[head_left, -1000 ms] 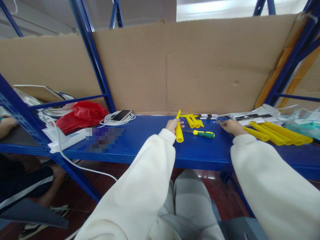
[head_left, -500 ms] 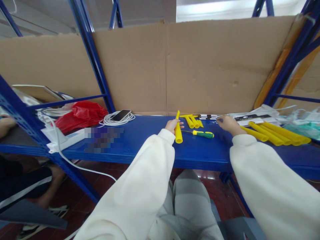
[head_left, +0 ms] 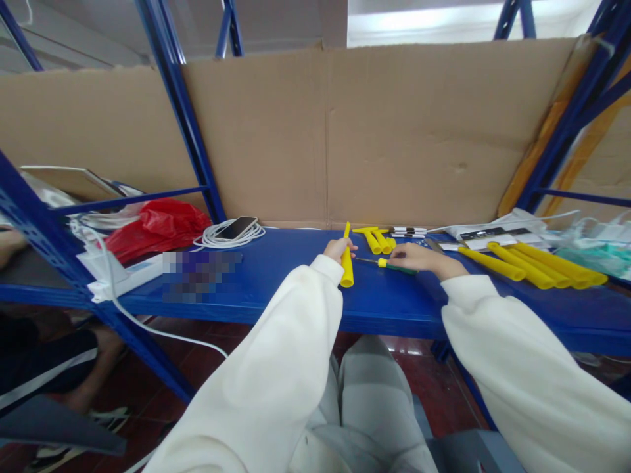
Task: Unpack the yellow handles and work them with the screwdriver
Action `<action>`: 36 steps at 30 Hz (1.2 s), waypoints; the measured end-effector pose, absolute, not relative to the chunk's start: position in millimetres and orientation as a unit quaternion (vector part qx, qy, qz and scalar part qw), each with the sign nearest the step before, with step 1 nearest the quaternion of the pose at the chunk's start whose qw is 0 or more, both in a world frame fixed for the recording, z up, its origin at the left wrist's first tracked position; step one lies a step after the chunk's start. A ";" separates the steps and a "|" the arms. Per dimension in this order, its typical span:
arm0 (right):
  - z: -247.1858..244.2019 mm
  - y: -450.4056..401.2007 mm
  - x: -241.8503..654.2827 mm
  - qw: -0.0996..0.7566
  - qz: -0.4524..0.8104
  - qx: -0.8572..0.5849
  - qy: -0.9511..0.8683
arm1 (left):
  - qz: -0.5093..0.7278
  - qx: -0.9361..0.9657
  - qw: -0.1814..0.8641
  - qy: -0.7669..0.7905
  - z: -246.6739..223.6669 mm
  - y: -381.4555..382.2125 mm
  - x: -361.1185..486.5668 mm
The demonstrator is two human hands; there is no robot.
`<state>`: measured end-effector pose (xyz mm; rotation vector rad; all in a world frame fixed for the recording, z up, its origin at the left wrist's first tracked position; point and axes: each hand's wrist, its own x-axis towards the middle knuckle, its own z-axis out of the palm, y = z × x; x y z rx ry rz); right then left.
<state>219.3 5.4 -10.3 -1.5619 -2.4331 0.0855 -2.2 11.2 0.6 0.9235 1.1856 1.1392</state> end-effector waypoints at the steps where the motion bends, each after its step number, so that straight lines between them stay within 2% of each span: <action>1: -10.5 5.8 221.2 0.124 0.037 -0.527 -0.840 | 0.488 0.399 0.586 0.509 -0.5 12.4 -2.3; 10: -15.8 2.6 218.2 0.132 0.020 -0.515 -0.847 | 0.474 0.437 0.568 0.511 -12.2 23.9 -5.3; 18: -12.1 0.6 218.1 0.210 -0.057 -0.557 -0.801 | 0.454 0.460 0.590 0.485 -13.7 19.9 -3.7; 24: -13.9 3.1 220.8 0.196 -0.082 -0.562 -0.799 | 0.440 0.465 0.628 0.443 -10.4 14.9 -1.1; 36: -13.7 2.9 221.6 0.188 -0.088 -0.565 -0.798 | 0.434 0.473 0.619 0.453 -10.6 17.0 -0.6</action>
